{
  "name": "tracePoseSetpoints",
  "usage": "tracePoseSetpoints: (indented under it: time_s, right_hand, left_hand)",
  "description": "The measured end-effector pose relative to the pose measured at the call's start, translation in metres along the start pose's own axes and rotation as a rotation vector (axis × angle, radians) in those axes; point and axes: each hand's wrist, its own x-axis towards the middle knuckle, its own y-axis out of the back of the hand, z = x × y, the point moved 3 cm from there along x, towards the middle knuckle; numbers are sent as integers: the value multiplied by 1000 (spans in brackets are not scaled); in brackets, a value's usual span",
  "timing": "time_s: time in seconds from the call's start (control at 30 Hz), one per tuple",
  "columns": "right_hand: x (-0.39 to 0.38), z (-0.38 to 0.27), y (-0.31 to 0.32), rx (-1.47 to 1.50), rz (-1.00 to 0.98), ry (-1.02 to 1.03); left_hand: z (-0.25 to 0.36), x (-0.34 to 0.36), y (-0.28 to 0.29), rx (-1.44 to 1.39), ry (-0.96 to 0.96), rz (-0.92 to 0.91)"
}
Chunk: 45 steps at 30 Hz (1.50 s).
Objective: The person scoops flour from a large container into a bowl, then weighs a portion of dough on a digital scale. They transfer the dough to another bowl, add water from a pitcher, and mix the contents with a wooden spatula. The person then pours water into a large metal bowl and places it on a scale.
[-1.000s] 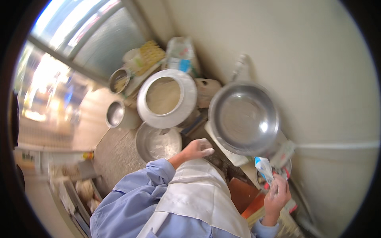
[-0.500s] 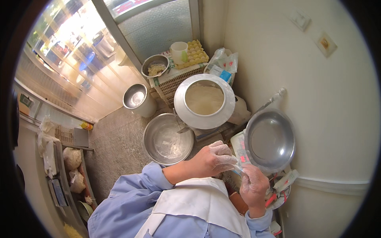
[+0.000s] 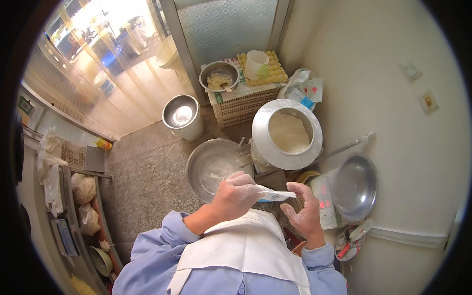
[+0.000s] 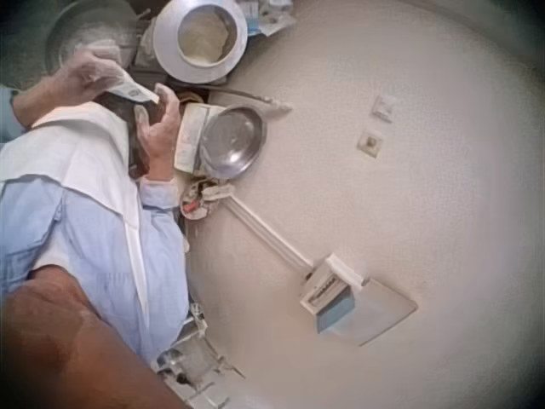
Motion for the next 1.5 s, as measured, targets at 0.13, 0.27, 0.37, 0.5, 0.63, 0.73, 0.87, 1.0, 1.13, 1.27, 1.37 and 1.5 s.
tracePoseSetpoints:
  time_s: [0.13,0.27,0.37,0.5,0.63,0.73,0.87,1.0,1.13,1.27,1.37,1.5]
  right_hand:
    - [25,21,-41,51,-142,-166]
    - [59,40,-70,102,-305,-186]
    - [99,61,-93,249,-424,-233]
    - [183,103,-120,373,-547,-349]
    - [297,157,-157,535,-496,-538]
    - [383,209,-186,554,-418,-668]
    - [472,288,-237,656,-480,-722]
    - [539,365,-293,614,-356,-831]
    - [595,407,-328,18,-648,-348]
    - [602,428,-342,475,-264,-858]
    - [595,417,-334,617,-159,-847]
    - [569,396,-325,569,-237,-740]
  left_hand:
    - [-27,-12,44,107,88,82]
    - [-48,-25,78,165,187,253]
    - [-58,-36,96,255,282,370]
    - [-69,-48,109,395,434,503]
    - [-78,-59,110,542,590,660]
    - [-86,-67,107,612,723,757]
    - [-93,-82,100,665,900,912]
    - [-88,-99,91,838,1028,977]
    - [-85,-113,86,880,1062,1093]
    - [-80,-127,86,833,1106,1206]
    - [-77,-139,88,802,1099,1240]
    - [-80,-155,90,784,1048,1279]
